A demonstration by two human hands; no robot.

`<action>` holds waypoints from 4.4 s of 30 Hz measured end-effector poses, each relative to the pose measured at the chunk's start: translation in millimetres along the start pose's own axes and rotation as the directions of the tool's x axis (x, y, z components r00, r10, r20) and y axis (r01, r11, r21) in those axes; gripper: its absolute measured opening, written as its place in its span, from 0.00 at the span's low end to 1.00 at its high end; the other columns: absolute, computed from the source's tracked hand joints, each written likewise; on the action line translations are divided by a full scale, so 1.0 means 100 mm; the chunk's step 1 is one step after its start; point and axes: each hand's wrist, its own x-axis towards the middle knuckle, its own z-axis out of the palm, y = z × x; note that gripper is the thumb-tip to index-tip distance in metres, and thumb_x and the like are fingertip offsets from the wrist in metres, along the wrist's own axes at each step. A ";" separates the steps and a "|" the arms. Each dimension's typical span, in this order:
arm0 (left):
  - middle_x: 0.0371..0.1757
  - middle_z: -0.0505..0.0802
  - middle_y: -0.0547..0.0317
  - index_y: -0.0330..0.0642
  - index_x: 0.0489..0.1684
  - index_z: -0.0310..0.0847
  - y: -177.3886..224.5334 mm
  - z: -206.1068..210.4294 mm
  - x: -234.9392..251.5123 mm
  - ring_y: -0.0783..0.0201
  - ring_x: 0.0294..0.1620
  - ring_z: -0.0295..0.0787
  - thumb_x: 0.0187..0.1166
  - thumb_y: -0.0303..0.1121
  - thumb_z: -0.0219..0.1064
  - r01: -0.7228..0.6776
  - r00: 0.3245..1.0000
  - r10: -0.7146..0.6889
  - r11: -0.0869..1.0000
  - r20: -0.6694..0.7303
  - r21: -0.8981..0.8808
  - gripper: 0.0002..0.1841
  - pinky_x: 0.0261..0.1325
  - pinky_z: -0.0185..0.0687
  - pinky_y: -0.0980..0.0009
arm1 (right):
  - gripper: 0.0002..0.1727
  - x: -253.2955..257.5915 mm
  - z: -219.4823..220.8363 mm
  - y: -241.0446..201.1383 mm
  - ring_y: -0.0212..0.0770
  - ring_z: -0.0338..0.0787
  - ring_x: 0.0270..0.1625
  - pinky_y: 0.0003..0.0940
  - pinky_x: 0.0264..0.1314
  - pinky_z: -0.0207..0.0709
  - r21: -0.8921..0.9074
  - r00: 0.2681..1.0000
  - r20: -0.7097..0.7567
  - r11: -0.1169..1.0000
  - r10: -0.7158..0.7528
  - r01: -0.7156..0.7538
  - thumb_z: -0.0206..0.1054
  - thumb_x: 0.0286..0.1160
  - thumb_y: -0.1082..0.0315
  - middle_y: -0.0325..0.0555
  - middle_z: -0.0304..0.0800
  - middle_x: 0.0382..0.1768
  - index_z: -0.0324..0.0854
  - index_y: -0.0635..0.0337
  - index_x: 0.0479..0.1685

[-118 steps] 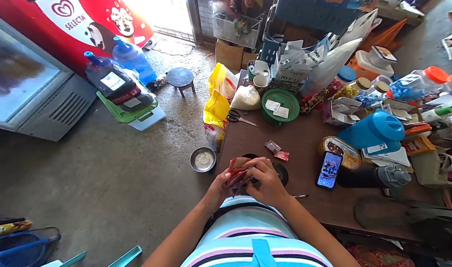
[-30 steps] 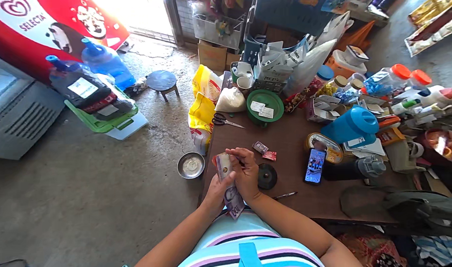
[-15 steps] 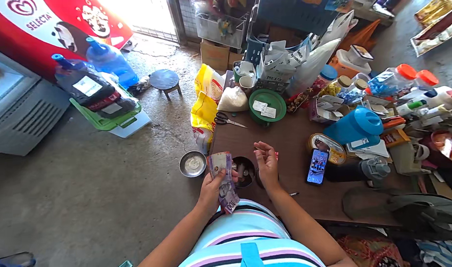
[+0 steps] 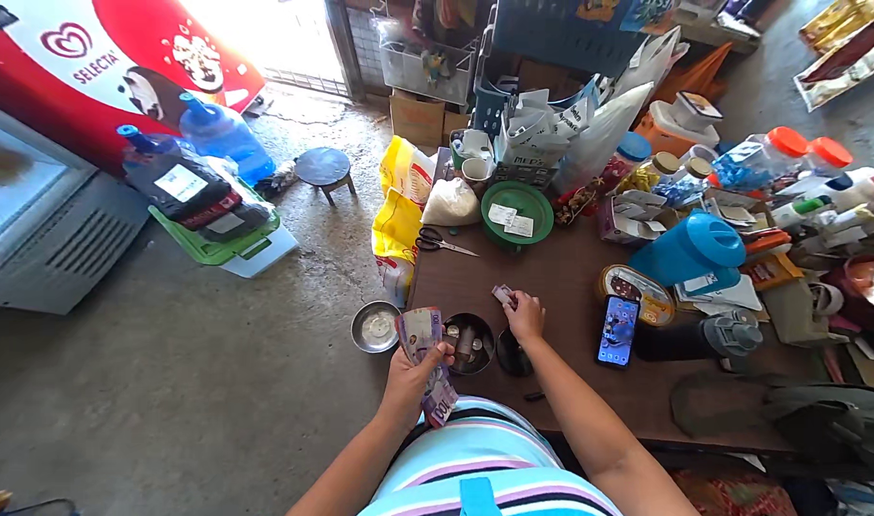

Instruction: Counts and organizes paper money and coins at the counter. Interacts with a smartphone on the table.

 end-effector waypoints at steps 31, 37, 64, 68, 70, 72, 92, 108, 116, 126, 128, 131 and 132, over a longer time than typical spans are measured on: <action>0.36 0.97 0.60 0.42 0.48 0.80 0.04 0.00 -0.12 0.67 0.37 0.97 0.69 0.15 0.62 0.019 0.993 0.009 0.970 0.116 -0.240 0.14 0.46 0.95 0.68 | 0.12 -1.31 -0.44 -0.76 0.25 0.92 0.44 0.25 0.53 0.88 0.846 0.874 -0.017 0.459 -0.486 0.272 0.69 0.74 0.79 0.36 0.89 0.41 0.73 0.63 0.51; 0.46 0.97 0.62 0.40 0.60 0.78 0.01 -0.04 -0.11 0.67 0.46 0.96 0.69 0.13 0.67 -0.036 0.987 0.067 0.978 0.146 -0.203 0.21 0.55 0.93 0.67 | 0.11 -1.37 -0.42 -0.74 0.25 0.92 0.43 0.24 0.52 0.89 0.813 0.860 0.026 0.511 -0.510 0.279 0.69 0.75 0.78 0.37 0.91 0.41 0.74 0.65 0.52; 0.45 0.97 0.54 0.34 0.64 0.73 0.08 -0.04 -0.10 0.64 0.39 0.96 0.95 0.31 0.39 -0.033 0.999 0.027 0.988 -0.043 -0.150 0.17 0.47 0.93 0.69 | 0.11 -1.35 -0.48 -0.89 0.25 0.93 0.45 0.24 0.53 0.88 0.883 0.862 -0.285 0.234 -0.419 0.406 0.61 0.81 0.79 0.34 0.95 0.43 0.85 0.63 0.55; 0.39 0.96 0.62 0.41 0.58 0.75 0.07 0.02 -0.16 0.71 0.42 0.96 0.95 0.31 0.36 -0.045 0.998 0.037 0.982 -0.050 -0.182 0.17 0.50 0.93 0.71 | 0.15 -1.41 -0.28 -1.01 0.23 0.93 0.41 0.21 0.46 0.89 0.806 0.805 -0.242 0.349 -0.542 0.477 0.66 0.79 0.77 0.37 0.95 0.42 0.81 0.71 0.62; 0.38 0.97 0.65 0.44 0.56 0.76 0.01 0.01 -0.18 0.73 0.41 0.95 0.94 0.29 0.32 -0.052 0.999 0.053 0.983 0.000 -0.176 0.21 0.49 0.93 0.72 | 0.20 -1.40 -0.15 -1.06 0.25 0.95 0.43 0.22 0.45 0.90 0.730 0.774 -0.299 0.389 -0.558 0.563 0.67 0.79 0.75 0.47 0.95 0.49 0.78 0.76 0.67; 0.39 0.97 0.66 0.46 0.55 0.76 0.02 0.02 -0.20 0.73 0.42 0.95 0.93 0.29 0.29 -0.047 0.999 0.051 0.981 0.014 -0.189 0.23 0.51 0.92 0.73 | 0.24 -1.35 -0.03 -1.08 0.28 0.96 0.49 0.21 0.48 0.89 0.636 0.708 -0.379 0.388 -0.596 0.667 0.67 0.80 0.73 0.55 0.93 0.61 0.74 0.79 0.71; 0.63 0.93 0.58 0.37 0.73 0.72 -0.03 -0.06 0.00 0.68 0.64 0.90 0.95 0.38 0.36 -0.134 0.988 0.149 0.962 0.045 -0.238 0.23 0.69 0.85 0.68 | 0.18 -1.32 0.08 -1.07 0.26 0.89 0.34 0.27 0.43 0.85 0.718 0.848 0.112 0.632 -0.518 0.291 0.68 0.81 0.58 0.42 0.91 0.32 0.85 0.68 0.48; 0.29 0.93 0.61 0.44 0.46 0.83 0.03 -0.09 0.09 0.63 0.35 0.96 0.96 0.42 0.28 -0.022 1.000 0.015 0.852 -0.017 -0.523 0.30 0.51 0.94 0.62 | 0.13 -1.27 -0.02 -0.81 0.31 0.90 0.41 0.25 0.49 0.83 0.701 0.705 0.113 0.559 -0.700 0.442 0.70 0.78 0.70 0.54 0.93 0.39 0.86 0.75 0.51; 0.24 0.91 0.68 0.47 0.47 0.80 0.20 -0.52 0.07 0.70 0.28 0.93 0.95 0.37 0.28 -0.249 0.960 0.199 0.928 -0.197 -0.276 0.27 0.43 0.94 0.69 | 0.16 -0.59 -0.27 -0.18 0.46 0.94 0.48 0.42 0.57 0.86 0.293 0.900 -0.042 0.855 -0.435 0.427 0.62 0.85 0.64 0.56 0.94 0.46 0.88 0.69 0.53; 0.27 0.93 0.70 0.41 0.54 0.74 0.12 -0.56 -0.10 0.70 0.28 0.93 0.85 0.22 0.50 -0.320 0.891 0.326 0.945 -0.315 0.071 0.10 0.39 0.94 0.72 | 0.16 -0.03 -0.20 0.47 0.55 0.85 0.71 0.52 0.78 0.71 -0.034 0.986 0.039 0.986 -0.165 0.166 0.60 0.86 0.69 0.57 0.90 0.63 0.88 0.62 0.63; 0.29 0.93 0.70 0.42 0.55 0.75 0.14 -0.51 -0.12 0.71 0.29 0.93 0.82 0.21 0.54 -0.343 0.895 0.359 0.933 -0.266 0.105 0.10 0.41 0.94 0.72 | 0.15 -0.12 -0.24 0.34 0.47 0.92 0.61 0.42 0.71 0.81 0.256 0.978 -0.081 0.944 -0.192 0.207 0.63 0.83 0.69 0.56 0.93 0.57 0.88 0.66 0.62; 0.34 0.95 0.72 0.41 0.56 0.75 0.17 -0.37 -0.14 0.73 0.32 0.93 0.78 0.20 0.60 -0.364 0.908 0.385 0.920 -0.166 0.144 0.12 0.42 0.93 0.74 | 0.18 -0.42 -0.42 -0.06 0.37 0.94 0.51 0.32 0.60 0.86 0.621 0.977 -0.108 0.755 -0.186 0.212 0.67 0.80 0.73 0.53 0.94 0.51 0.81 0.71 0.66; 0.36 0.95 0.73 0.41 0.57 0.75 0.17 -0.31 -0.14 0.74 0.33 0.93 0.76 0.20 0.63 -0.368 0.913 0.388 0.917 -0.126 0.153 0.14 0.42 0.93 0.75 | 0.19 -0.53 -0.47 -0.19 0.34 0.94 0.49 0.30 0.57 0.87 0.691 0.972 -0.116 0.687 -0.204 0.227 0.68 0.78 0.74 0.51 0.94 0.49 0.80 0.72 0.66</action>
